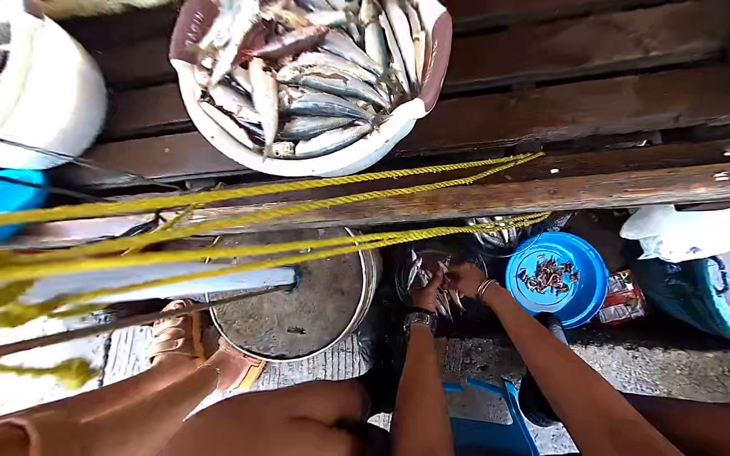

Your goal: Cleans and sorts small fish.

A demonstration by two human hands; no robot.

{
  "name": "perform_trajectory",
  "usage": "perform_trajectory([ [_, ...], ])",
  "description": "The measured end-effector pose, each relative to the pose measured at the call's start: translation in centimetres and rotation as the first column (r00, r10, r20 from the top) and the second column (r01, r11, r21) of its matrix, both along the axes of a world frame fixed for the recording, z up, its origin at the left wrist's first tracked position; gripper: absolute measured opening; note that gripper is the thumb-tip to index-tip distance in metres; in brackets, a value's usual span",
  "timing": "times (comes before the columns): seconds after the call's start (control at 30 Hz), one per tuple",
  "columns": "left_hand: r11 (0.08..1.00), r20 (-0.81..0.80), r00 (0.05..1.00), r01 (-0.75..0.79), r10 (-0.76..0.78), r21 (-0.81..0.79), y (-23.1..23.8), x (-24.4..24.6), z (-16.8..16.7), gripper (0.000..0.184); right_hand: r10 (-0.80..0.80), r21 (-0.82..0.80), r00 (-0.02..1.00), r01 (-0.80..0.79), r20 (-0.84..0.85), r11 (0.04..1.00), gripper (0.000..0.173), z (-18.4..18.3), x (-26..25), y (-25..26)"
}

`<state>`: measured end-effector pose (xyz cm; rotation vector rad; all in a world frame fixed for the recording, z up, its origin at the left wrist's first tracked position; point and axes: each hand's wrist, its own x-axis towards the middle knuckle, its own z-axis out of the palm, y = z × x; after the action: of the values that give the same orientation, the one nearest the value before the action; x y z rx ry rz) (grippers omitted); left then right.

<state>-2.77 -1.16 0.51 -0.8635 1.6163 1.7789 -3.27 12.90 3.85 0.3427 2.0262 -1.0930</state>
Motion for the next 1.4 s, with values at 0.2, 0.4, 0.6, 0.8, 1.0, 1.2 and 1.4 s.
perform_trajectory([
  [0.2, 0.995, -0.123, 0.991, 0.064, -0.055, 0.075, -0.2, 1.2, 3.7, 0.042, -0.196, -0.137, 0.978, 0.186, -0.064, 0.973, 0.043, 4.8, 2.3, 0.4],
  [0.4, 0.975, -0.226, 0.972, 0.111, -0.066, 0.191, -0.5, 1.6, 8.0, 0.027, -0.367, -0.217, 0.928, 0.345, -0.069, 0.913, 0.038, 9.1, 3.1, 1.1],
  [0.6, 0.961, -0.280, 0.959, 0.115, -0.041, 0.252, -1.1, 1.9, 10.5, 0.021, -0.491, -0.348, 0.847, 0.406, -0.203, 0.845, 0.026, 10.4, 3.8, 1.5],
  [0.8, 0.943, -0.240, 0.970, 0.109, -0.032, 0.314, -2.0, 2.5, 11.2, 0.018, -0.581, -0.442, 0.784, 0.452, -0.217, 0.775, 0.019, 10.1, 4.5, 0.7],
  [1.0, 0.965, -0.295, 0.952, 0.152, -0.085, 0.213, -1.8, 2.3, 11.9, 0.018, -0.510, -0.307, 0.777, 0.416, -0.369, 0.856, 0.018, 9.8, 3.9, 0.0],
  [1.2, 0.957, -0.435, 0.858, 0.287, -0.274, -0.038, -1.4, 2.2, 11.4, 0.025, -0.592, -0.324, 0.748, 0.504, -0.301, 0.801, 0.018, 9.0, 4.2, -0.1],
  [1.4, 0.900, -0.447, 0.783, 0.407, -0.432, -0.156, -1.6, 2.0, 12.9, 0.033, -0.694, -0.438, 0.685, 0.565, -0.224, 0.699, 0.016, 7.6, 4.7, 0.1],
])
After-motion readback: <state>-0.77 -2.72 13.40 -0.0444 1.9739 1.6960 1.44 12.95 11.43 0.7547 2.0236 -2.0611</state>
